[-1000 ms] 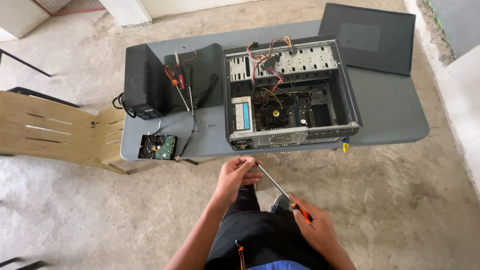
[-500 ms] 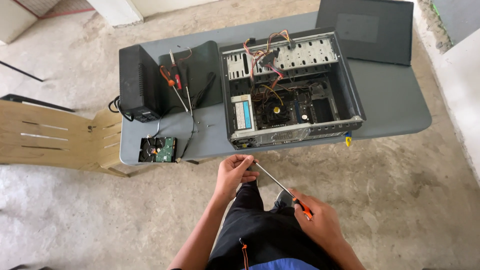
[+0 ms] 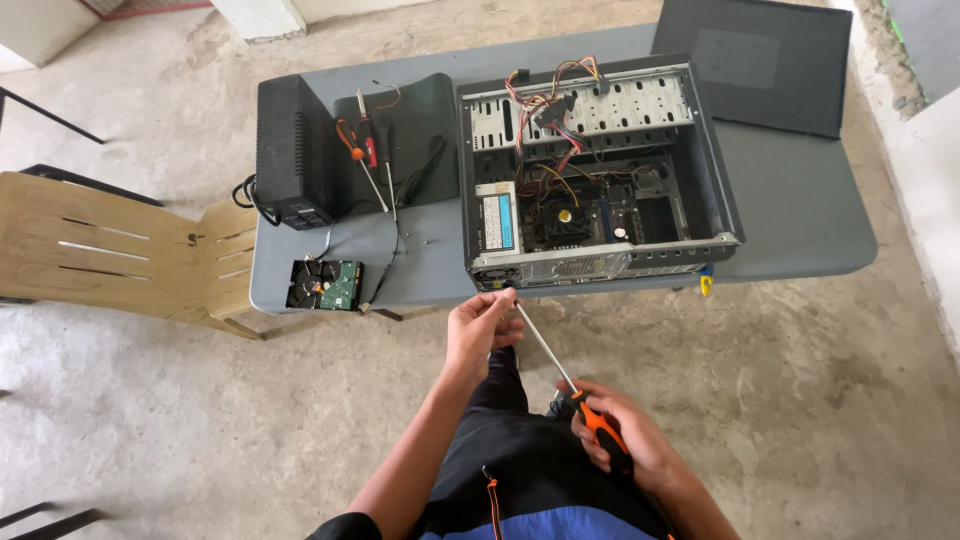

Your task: Installing a power supply unit into a desktop computer case and securing it with a screwdriver.

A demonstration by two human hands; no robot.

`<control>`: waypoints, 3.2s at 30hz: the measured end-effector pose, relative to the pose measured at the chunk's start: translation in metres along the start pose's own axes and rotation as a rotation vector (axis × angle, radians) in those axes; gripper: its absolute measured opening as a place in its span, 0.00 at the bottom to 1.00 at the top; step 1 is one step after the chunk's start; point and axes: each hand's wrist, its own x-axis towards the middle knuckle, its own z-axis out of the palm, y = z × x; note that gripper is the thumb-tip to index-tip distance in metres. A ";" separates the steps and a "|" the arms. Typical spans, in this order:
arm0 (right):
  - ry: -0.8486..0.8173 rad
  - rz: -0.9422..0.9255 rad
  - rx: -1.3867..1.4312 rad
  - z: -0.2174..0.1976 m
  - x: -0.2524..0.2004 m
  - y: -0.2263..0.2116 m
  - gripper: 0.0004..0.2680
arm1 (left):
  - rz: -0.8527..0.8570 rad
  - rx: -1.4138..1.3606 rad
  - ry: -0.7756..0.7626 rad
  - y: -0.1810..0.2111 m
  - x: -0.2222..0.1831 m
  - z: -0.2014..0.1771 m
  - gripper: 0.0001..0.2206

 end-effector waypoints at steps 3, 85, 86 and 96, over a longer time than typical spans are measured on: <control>0.458 -0.312 -0.749 0.021 -0.004 0.004 0.15 | 0.038 0.076 0.019 0.011 -0.004 0.015 0.12; 0.395 -0.187 -0.656 -0.021 0.066 0.037 0.16 | -0.660 2.233 -0.617 0.172 0.214 0.150 0.53; 0.392 -0.204 -0.661 -0.025 0.068 0.041 0.16 | -0.647 2.272 -0.678 0.172 0.204 0.150 0.50; 0.366 -0.431 -0.604 -0.044 0.075 0.062 0.16 | 0.347 2.378 -0.439 0.137 0.224 0.041 0.56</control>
